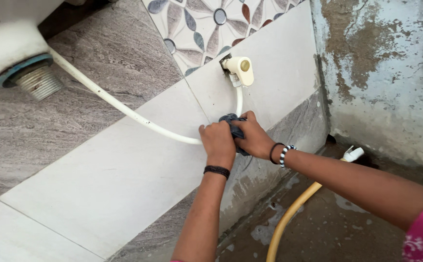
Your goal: The person wipes a tiled wall section with a dark cloth, focusing on the area around a white plastic pipe and valve. They repeatedly rub the same spots, including the pipe and the surrounding tiles, using both hands to hold and maneuver the cloth.
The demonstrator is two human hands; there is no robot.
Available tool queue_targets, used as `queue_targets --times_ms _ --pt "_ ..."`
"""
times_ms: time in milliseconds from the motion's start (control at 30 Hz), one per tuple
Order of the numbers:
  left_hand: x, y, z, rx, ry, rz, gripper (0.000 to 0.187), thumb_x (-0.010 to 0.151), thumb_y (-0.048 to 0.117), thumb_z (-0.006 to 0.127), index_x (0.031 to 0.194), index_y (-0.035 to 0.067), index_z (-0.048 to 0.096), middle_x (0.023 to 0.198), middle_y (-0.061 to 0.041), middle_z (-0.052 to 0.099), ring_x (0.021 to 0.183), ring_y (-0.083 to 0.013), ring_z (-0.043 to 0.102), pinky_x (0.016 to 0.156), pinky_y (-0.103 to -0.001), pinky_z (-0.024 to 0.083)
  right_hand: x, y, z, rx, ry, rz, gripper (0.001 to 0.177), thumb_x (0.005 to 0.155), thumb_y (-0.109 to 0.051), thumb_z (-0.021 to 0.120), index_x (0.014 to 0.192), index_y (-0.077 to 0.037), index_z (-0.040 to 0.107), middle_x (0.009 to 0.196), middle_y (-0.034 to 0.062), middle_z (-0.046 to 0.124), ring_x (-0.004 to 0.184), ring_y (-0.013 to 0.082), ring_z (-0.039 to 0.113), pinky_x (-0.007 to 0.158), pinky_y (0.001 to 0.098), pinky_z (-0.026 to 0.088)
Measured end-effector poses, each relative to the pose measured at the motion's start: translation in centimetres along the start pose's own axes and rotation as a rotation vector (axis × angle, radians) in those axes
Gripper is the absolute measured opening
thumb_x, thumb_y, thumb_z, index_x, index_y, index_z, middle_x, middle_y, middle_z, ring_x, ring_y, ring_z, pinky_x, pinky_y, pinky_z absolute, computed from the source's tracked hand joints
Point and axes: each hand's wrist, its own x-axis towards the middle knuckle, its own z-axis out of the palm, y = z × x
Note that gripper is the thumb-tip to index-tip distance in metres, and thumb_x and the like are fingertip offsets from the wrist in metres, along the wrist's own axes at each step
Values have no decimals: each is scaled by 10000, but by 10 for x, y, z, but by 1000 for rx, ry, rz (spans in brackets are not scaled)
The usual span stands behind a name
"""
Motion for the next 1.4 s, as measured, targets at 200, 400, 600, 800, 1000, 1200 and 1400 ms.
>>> queue_targets --times_ms 200,400,600,800,1000,1200,1400 --pt "-7 9 -6 147 -67 53 188 832 42 679 681 144 725 720 -103 724 784 -271 709 815 -381 482 -7 -3 -19 -491 -162 -189 449 826 42 634 1273 5 610 1358 195 433 1177 398 553 913 427 558" --pt "-3 13 -8 184 -62 57 191 824 38 713 672 154 715 682 -93 711 760 -258 702 759 -370 485 41 12 -55 -1104 0 -400 317 877 -59 609 1189 -39 657 1456 162 421 1146 320 562 943 422 563" --pt "-8 10 -8 242 -96 69 186 803 44 704 662 165 713 695 -84 713 801 -243 701 774 -354 487 19 14 -25 -560 2 -106 535 775 88 610 1287 -68 624 1452 198 363 1209 402 509 914 411 553" --pt "-9 4 0 161 -19 80 156 820 58 690 694 141 731 728 -93 726 821 -261 697 782 -378 495 -2 23 -7 67 -122 -179 532 811 54 703 1321 51 554 1306 233 405 1220 423 487 1013 467 474" --pt "-6 4 -1 156 -22 57 171 843 37 668 728 137 746 755 -105 731 829 -266 701 786 -382 503 25 17 -38 -901 -102 -339 389 813 34 632 1198 -15 613 1428 202 417 1141 348 559 901 430 580" --pt "-10 4 1 136 -3 75 161 839 39 674 725 128 745 755 -109 731 839 -270 701 799 -389 510 26 0 -6 -691 41 -40 419 802 68 621 1214 -7 603 1477 235 359 1177 427 521 829 423 586" --pt "-11 -2 3 111 -18 84 124 809 51 686 705 112 717 736 -110 715 831 -279 691 770 -393 511 0 12 3 78 -161 -30 624 814 37 655 1399 36 440 1308 247 344 1178 467 471 1041 482 443"
